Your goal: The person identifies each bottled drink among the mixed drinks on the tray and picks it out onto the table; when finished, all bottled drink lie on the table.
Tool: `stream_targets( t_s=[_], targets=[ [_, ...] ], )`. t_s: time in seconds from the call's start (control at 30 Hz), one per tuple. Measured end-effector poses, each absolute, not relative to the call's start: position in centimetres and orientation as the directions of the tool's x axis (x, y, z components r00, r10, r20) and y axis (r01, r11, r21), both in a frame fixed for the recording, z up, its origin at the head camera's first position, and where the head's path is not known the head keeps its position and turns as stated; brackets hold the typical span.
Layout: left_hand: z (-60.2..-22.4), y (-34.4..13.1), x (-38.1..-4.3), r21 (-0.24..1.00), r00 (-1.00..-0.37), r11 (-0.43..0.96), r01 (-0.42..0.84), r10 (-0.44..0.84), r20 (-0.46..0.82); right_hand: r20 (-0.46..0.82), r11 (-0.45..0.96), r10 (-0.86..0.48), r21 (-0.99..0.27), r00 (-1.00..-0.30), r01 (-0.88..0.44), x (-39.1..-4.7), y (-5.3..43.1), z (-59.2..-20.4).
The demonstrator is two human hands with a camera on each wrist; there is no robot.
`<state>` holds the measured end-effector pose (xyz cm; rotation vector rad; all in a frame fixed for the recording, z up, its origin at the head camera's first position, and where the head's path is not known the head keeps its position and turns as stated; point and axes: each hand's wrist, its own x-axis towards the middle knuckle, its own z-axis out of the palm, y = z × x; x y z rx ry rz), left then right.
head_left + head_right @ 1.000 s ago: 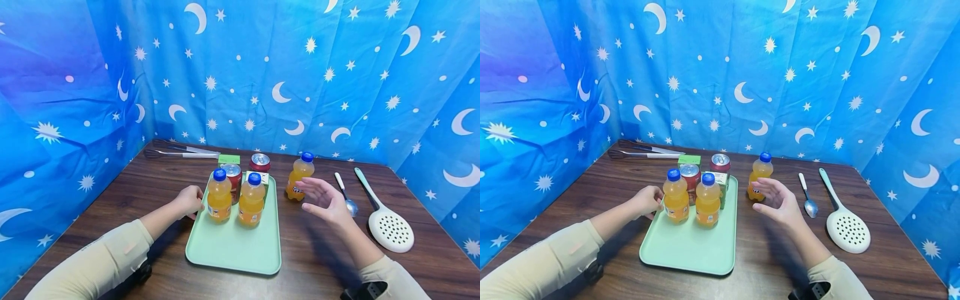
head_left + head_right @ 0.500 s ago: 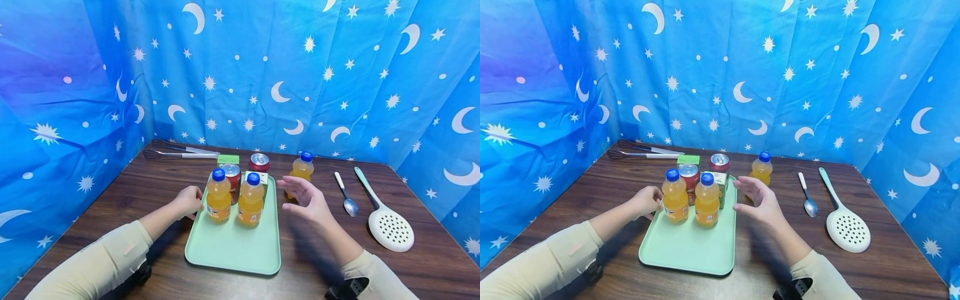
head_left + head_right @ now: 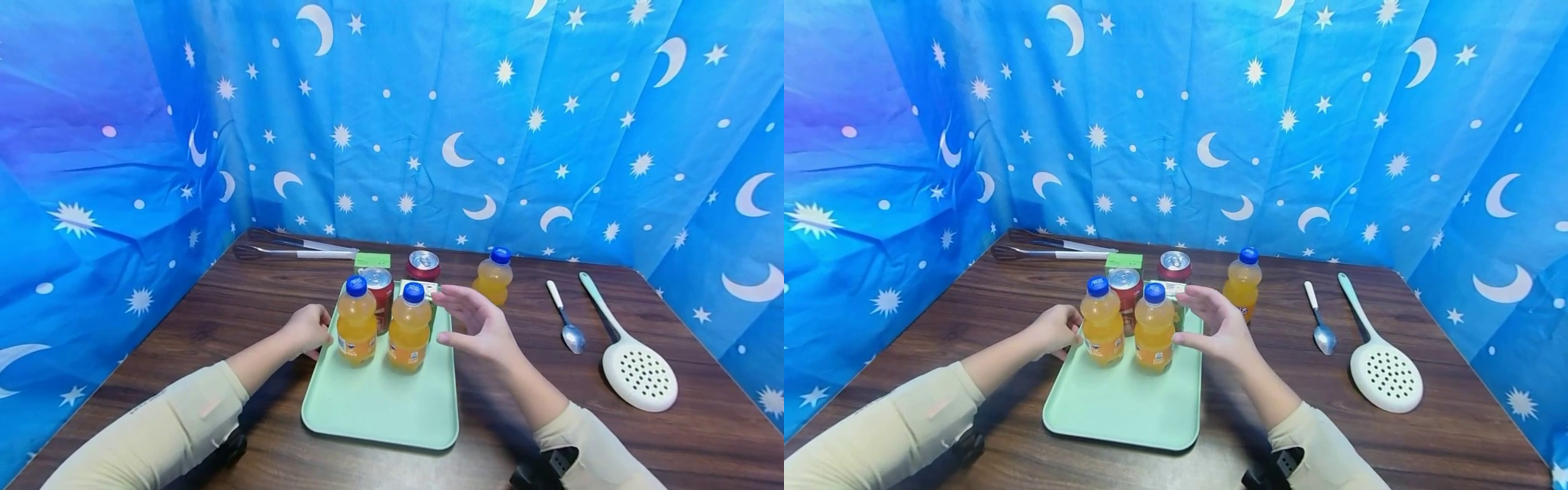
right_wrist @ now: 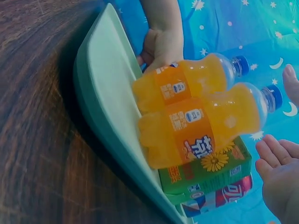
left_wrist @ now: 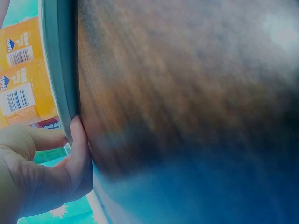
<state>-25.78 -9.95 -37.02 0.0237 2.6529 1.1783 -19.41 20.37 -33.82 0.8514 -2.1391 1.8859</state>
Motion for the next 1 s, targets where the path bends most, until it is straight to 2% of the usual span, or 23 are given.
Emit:
stream_targets(
  t_s=[1.0],
  targets=[
    [-37.4, -10.0, -26.0, 0.734, -0.974, 0.675, -0.078, 0.104, -0.199, 0.348, 0.138, -0.210, -0.915, -0.914, -0.380, -20.2, 17.4, -34.4]
  ],
)
